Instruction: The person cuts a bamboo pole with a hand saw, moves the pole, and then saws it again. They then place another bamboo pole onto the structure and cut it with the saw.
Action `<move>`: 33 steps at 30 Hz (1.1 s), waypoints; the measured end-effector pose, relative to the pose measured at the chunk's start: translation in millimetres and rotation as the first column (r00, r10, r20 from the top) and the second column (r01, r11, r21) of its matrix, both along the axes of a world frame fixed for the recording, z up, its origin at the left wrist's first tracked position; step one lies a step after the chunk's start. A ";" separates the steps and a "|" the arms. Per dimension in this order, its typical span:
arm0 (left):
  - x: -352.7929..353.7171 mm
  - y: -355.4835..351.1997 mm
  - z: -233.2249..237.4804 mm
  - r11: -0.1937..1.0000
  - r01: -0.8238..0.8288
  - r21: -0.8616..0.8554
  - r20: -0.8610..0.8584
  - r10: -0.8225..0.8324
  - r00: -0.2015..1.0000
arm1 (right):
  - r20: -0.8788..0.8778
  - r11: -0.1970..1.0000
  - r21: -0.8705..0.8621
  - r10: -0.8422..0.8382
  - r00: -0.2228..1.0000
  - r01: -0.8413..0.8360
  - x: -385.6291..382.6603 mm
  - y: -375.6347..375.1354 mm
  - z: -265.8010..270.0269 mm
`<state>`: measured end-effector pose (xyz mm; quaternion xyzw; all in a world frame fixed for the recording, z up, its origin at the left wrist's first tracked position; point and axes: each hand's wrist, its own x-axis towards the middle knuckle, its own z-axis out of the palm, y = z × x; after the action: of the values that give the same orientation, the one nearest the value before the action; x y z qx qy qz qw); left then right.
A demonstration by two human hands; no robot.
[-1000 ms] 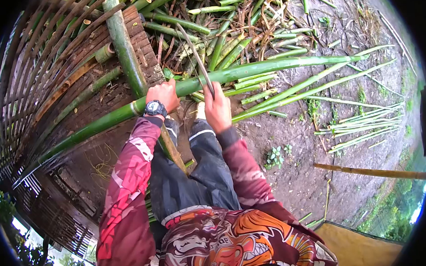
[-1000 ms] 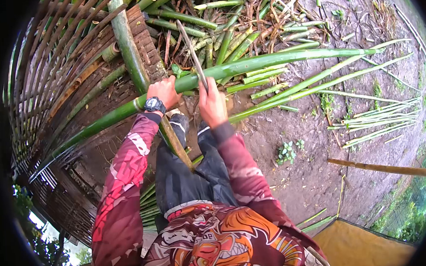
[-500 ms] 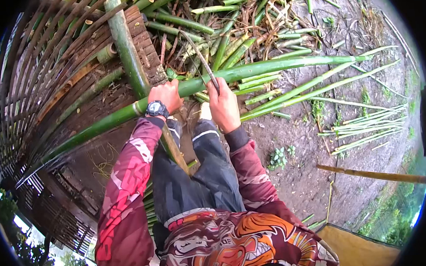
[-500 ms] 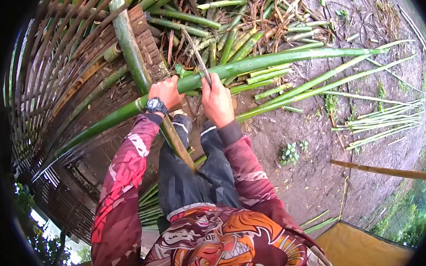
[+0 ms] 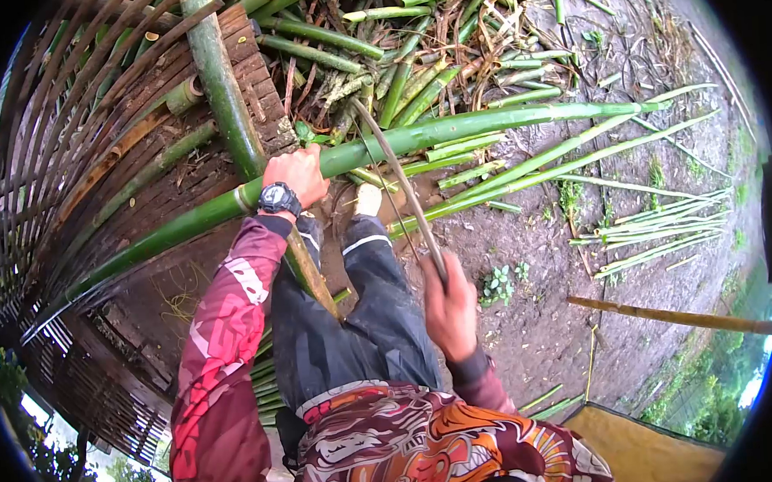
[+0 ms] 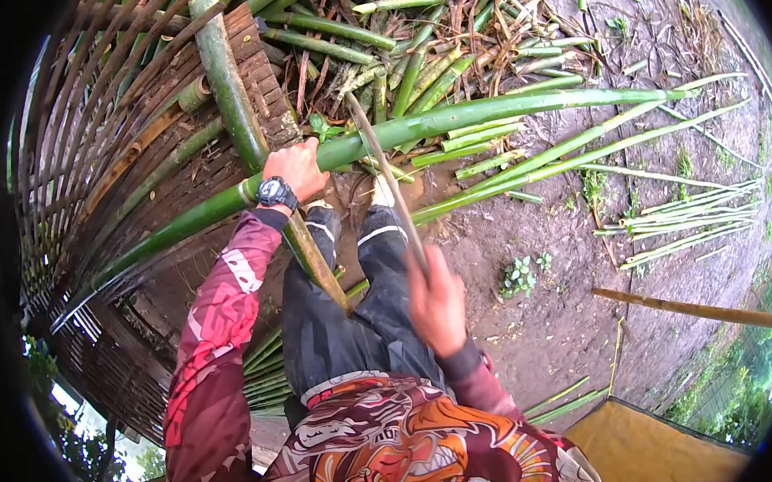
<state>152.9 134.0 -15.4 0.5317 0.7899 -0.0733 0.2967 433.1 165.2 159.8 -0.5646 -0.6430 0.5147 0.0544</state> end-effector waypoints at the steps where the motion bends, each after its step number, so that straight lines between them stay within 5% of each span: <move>1: -0.7 -2.2 -2.3 1.000 -0.003 -0.002 0.001 0.003 1.000 | -0.021 0.999 0.035 -0.005 1.000 0.005 -20.8 9.4 -29.8; 3: 0.7 -2.3 -3.1 0.999 -0.008 0.054 -0.018 0.009 1.000 | -0.079 0.984 0.177 0.003 0.997 0.011 -68.3 32.8 -104.1; 4: -5.5 4.6 1.6 1.000 0.022 0.018 -0.012 -0.022 1.000 | -0.115 0.998 0.058 -0.015 0.993 0.021 -81.3 45.8 -90.7; 7: -0.5 4.1 9.1 0.996 0.064 0.067 -0.063 -0.060 0.996 | -0.155 0.995 0.090 -0.037 0.987 0.052 -78.6 38.6 -93.5; 9: 22.9 -7.2 12.6 0.943 0.070 0.326 -0.254 0.016 0.967 | -0.197 0.994 0.078 -0.063 0.978 0.080 -73.9 34.1 -96.6; 11: 33.4 -20.2 -8.0 0.937 0.137 0.322 -0.396 0.002 0.918 | -0.220 0.991 0.081 -0.086 0.972 0.106 -73.0 26.4 -101.6; 20: 7.6 9.3 -8.3 0.994 -0.019 0.111 -0.174 0.038 0.984 | -0.336 0.971 0.187 -0.082 0.938 0.152 -70.3 12.6 -147.3; 23: 6.6 7.6 -7.0 0.995 0.005 0.104 -0.165 0.012 0.986 | -0.162 0.994 0.103 -0.009 0.987 0.026 -51.0 22.5 -103.3; 27: 2.3 11.6 -4.1 0.997 -0.006 0.078 -0.113 0.014 0.993 | 0.024 0.988 -0.137 -0.069 0.997 0.072 25.9 -20.4 -15.5; 29: 3.8 8.0 -10.2 0.993 0.008 0.121 -0.139 0.009 0.990 | 0.013 0.999 -0.042 -0.016 1.000 0.016 29.2 -18.9 4.5; 33: 3.4 4.8 -18.8 0.976 0.009 0.217 -0.158 0.026 0.987 | -0.163 0.973 0.232 0.044 0.986 -0.005 -70.7 40.3 -112.9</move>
<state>156.3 138.8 -34.3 0.5500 0.8166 -0.0279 0.1727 362.4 205.4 46.9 -0.5015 -0.6985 0.4824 0.1668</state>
